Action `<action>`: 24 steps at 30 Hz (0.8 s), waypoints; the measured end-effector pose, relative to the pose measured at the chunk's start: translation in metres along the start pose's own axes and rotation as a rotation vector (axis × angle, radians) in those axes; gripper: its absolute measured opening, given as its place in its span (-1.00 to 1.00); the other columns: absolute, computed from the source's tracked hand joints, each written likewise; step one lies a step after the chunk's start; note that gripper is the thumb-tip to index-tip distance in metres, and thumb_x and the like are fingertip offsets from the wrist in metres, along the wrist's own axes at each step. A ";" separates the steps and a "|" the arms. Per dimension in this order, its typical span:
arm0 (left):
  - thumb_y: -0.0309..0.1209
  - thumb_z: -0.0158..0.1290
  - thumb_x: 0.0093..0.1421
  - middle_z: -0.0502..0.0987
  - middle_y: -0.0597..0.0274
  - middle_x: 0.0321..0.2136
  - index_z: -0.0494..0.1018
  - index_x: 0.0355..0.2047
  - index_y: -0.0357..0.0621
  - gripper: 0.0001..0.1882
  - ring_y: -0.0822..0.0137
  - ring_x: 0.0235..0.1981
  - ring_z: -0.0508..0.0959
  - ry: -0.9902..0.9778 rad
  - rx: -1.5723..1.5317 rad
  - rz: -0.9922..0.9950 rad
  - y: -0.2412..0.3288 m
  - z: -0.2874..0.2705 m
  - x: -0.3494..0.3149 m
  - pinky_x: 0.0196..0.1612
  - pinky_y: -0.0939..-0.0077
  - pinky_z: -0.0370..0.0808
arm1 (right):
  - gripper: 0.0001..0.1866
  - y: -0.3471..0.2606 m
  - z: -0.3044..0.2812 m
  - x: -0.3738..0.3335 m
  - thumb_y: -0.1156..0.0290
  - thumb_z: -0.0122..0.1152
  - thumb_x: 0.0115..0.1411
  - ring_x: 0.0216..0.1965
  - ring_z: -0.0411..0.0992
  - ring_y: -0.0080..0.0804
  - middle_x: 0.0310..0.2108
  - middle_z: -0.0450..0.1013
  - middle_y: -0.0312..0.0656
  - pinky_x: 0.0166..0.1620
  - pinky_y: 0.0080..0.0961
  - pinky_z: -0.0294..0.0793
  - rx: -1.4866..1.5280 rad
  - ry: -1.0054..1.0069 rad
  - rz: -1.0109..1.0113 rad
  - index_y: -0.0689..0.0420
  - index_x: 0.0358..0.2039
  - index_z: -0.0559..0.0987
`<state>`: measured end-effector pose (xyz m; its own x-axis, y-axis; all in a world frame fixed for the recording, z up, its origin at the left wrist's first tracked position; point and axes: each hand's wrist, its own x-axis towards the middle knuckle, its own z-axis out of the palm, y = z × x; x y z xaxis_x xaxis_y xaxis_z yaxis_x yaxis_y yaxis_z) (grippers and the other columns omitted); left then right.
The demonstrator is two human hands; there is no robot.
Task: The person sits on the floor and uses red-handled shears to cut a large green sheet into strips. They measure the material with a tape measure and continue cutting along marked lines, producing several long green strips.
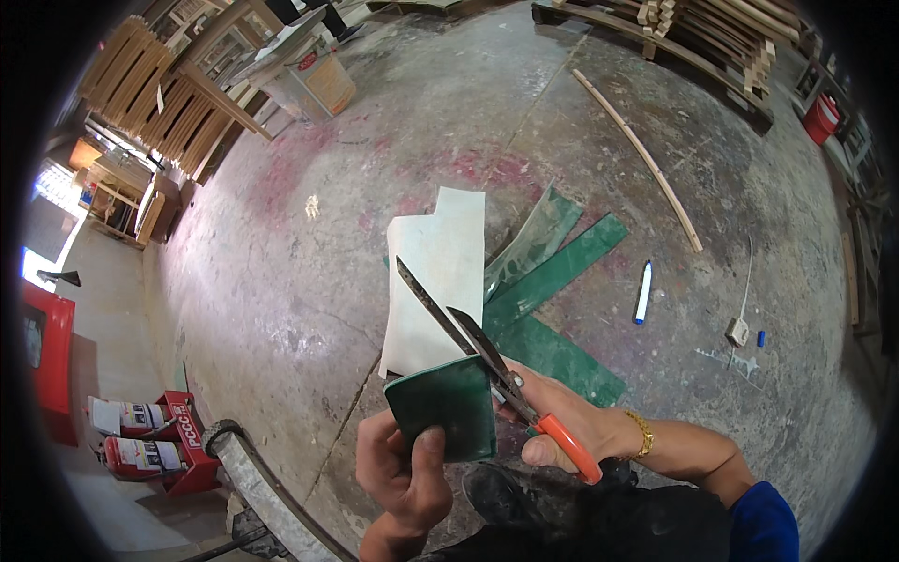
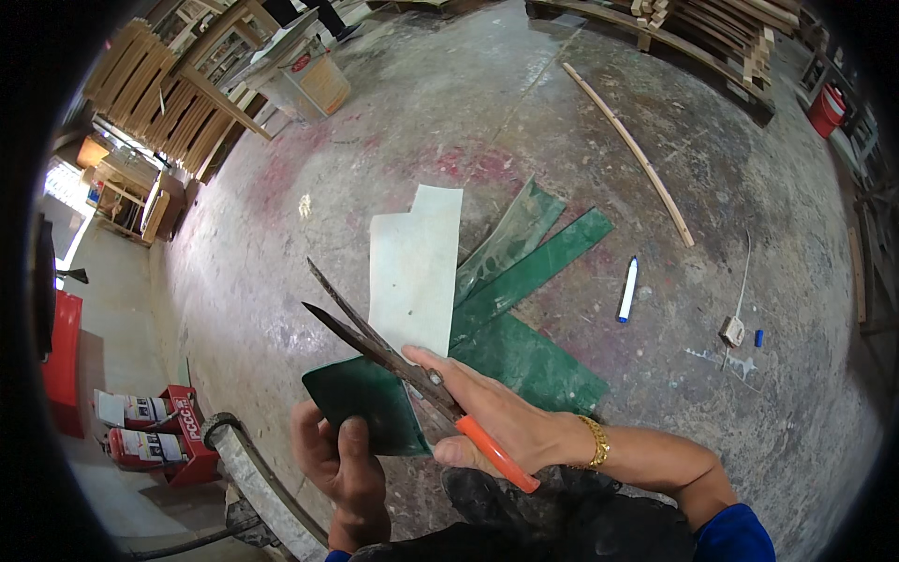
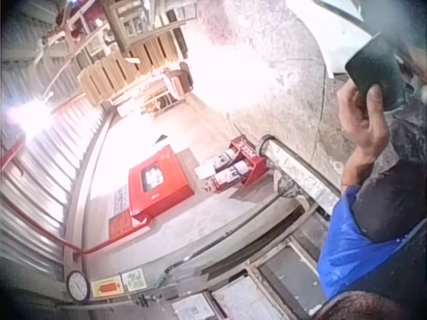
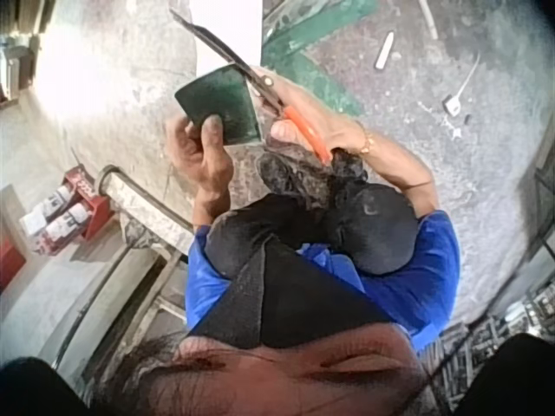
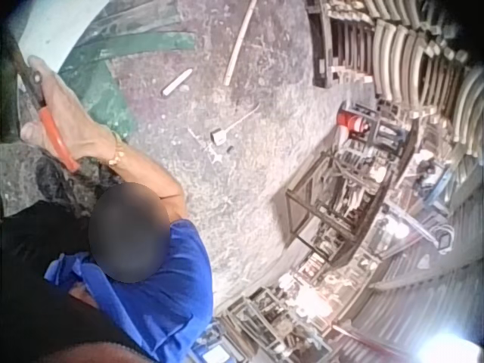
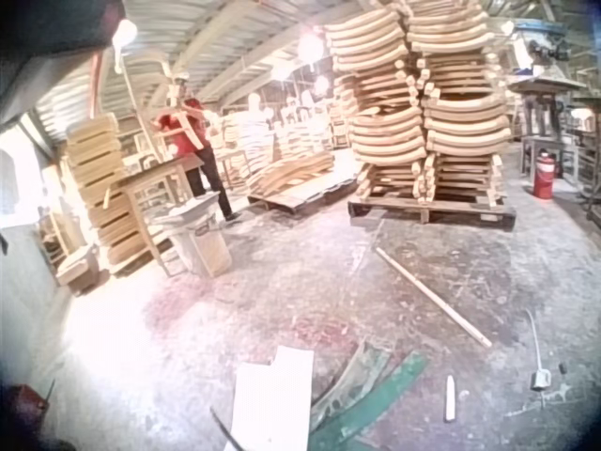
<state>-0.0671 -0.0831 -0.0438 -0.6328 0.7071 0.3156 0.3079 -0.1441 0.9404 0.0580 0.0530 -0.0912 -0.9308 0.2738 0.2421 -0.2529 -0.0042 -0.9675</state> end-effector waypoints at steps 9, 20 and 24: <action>-0.56 -0.04 0.21 0.51 0.04 -0.40 0.24 -0.16 -0.41 -0.77 0.44 -0.43 0.52 -0.007 -0.049 -0.019 0.000 -0.004 0.001 -0.34 0.65 0.46 | -0.04 -0.007 -0.007 -0.001 -0.24 0.04 0.09 -0.02 0.33 -0.07 -0.01 0.29 0.13 0.04 -0.30 0.27 -0.010 -0.040 0.066 0.35 0.18 0.08; -0.57 0.03 0.15 0.54 0.06 -0.36 0.34 -0.17 -0.44 -0.75 0.43 -0.36 0.53 -0.029 -0.014 -0.136 0.011 -0.024 0.007 -0.25 0.63 0.44 | 0.02 -0.012 -0.021 -0.009 -0.34 0.06 -0.02 -0.32 0.35 -0.23 -0.33 0.32 -0.08 -0.22 -0.37 0.34 -0.197 -0.097 0.050 0.34 0.14 0.16; -0.56 0.07 0.12 0.54 0.10 -0.40 0.38 -0.20 -0.44 -0.76 0.46 -0.39 0.53 -0.037 0.049 -0.167 0.016 -0.027 0.009 -0.28 0.67 0.43 | 0.06 -0.007 -0.025 -0.014 -0.42 0.04 -0.05 -0.37 0.37 -0.24 -0.42 0.34 -0.11 -0.28 -0.38 0.35 -0.248 -0.108 0.030 0.35 0.12 0.19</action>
<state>-0.0873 -0.0975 -0.0224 -0.6515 0.7437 0.1499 0.2357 0.0107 0.9718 0.0790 0.0730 -0.0899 -0.9632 0.1725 0.2063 -0.1646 0.2281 -0.9596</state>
